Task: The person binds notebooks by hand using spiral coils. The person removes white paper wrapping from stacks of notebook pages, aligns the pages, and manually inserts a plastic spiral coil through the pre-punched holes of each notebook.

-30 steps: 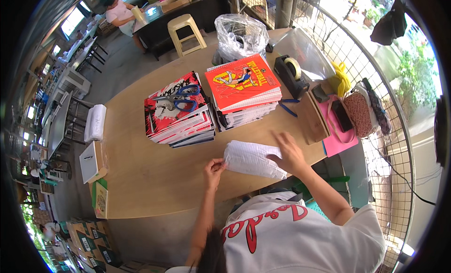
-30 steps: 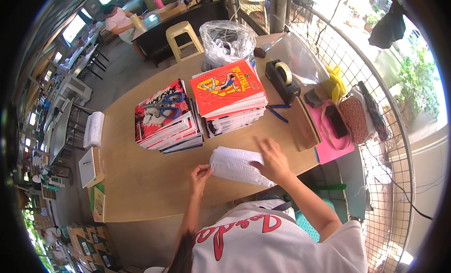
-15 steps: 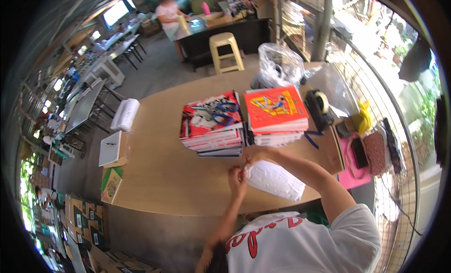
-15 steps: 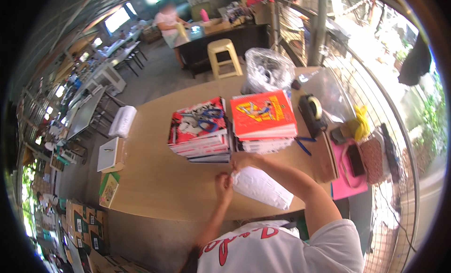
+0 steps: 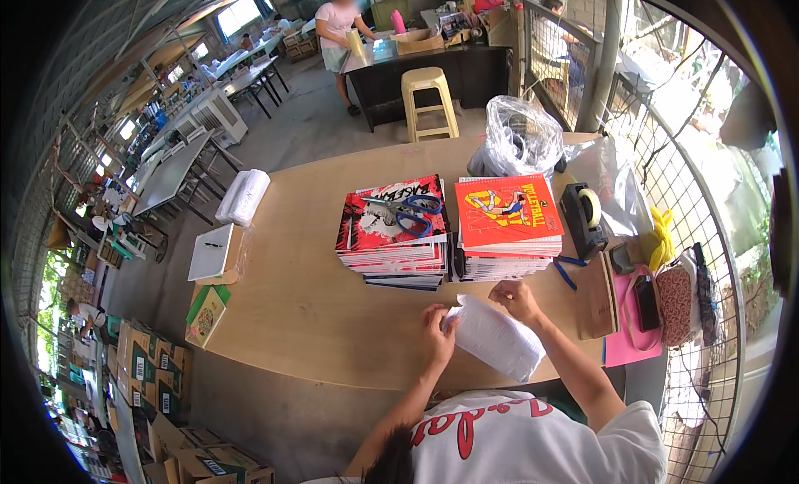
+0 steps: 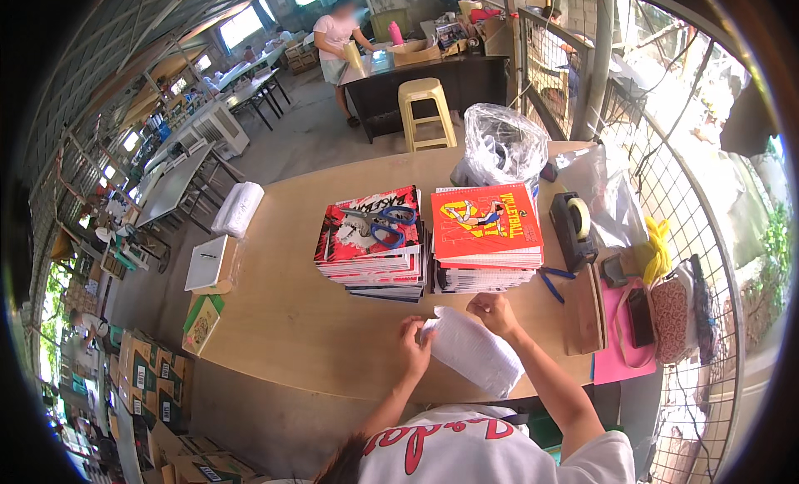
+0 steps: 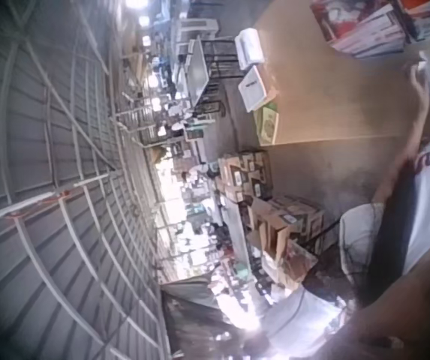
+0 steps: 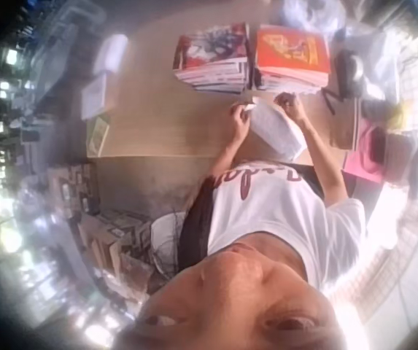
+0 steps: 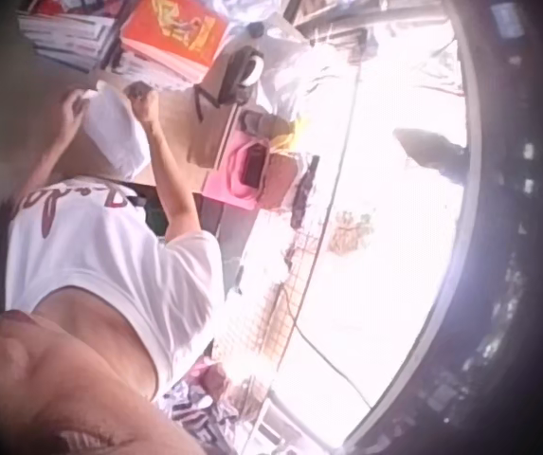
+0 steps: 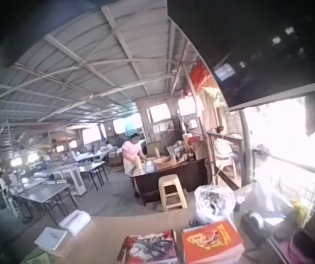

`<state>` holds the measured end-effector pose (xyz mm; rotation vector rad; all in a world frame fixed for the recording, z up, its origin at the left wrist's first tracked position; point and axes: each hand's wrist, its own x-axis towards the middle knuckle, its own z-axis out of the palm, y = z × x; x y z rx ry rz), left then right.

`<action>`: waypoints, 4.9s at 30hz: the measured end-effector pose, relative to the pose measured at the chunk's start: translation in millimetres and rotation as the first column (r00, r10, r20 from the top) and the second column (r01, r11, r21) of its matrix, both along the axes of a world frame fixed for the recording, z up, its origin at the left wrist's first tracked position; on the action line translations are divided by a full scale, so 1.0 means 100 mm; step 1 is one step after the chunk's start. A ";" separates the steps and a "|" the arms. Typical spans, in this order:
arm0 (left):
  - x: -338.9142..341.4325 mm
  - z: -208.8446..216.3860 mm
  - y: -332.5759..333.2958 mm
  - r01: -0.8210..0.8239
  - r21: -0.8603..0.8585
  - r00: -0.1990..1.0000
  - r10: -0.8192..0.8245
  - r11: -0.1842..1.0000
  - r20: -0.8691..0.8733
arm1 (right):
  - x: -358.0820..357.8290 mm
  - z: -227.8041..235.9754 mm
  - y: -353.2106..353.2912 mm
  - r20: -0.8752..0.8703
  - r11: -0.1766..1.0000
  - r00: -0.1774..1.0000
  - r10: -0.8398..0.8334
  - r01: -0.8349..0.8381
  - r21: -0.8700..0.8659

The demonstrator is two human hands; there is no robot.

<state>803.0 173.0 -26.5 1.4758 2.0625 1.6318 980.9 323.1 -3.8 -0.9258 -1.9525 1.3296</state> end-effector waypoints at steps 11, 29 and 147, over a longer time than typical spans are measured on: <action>0.08 -0.20 -0.42 0.072 0.088 0.997 -0.075 0.993 0.028 | 0.50 1.35 0.45 -0.397 0.759 0.814 -0.423 0.558 0.334; 0.13 0.06 -0.31 0.066 0.009 0.990 -0.067 0.998 0.124 | 0.18 0.38 -0.65 0.704 0.939 0.693 0.154 -0.324 0.113; 1.16 0.52 0.46 0.620 -0.520 0.634 -0.766 0.587 -0.109 | 1.15 -0.16 -1.96 0.188 0.783 0.785 -0.591 0.614 -0.103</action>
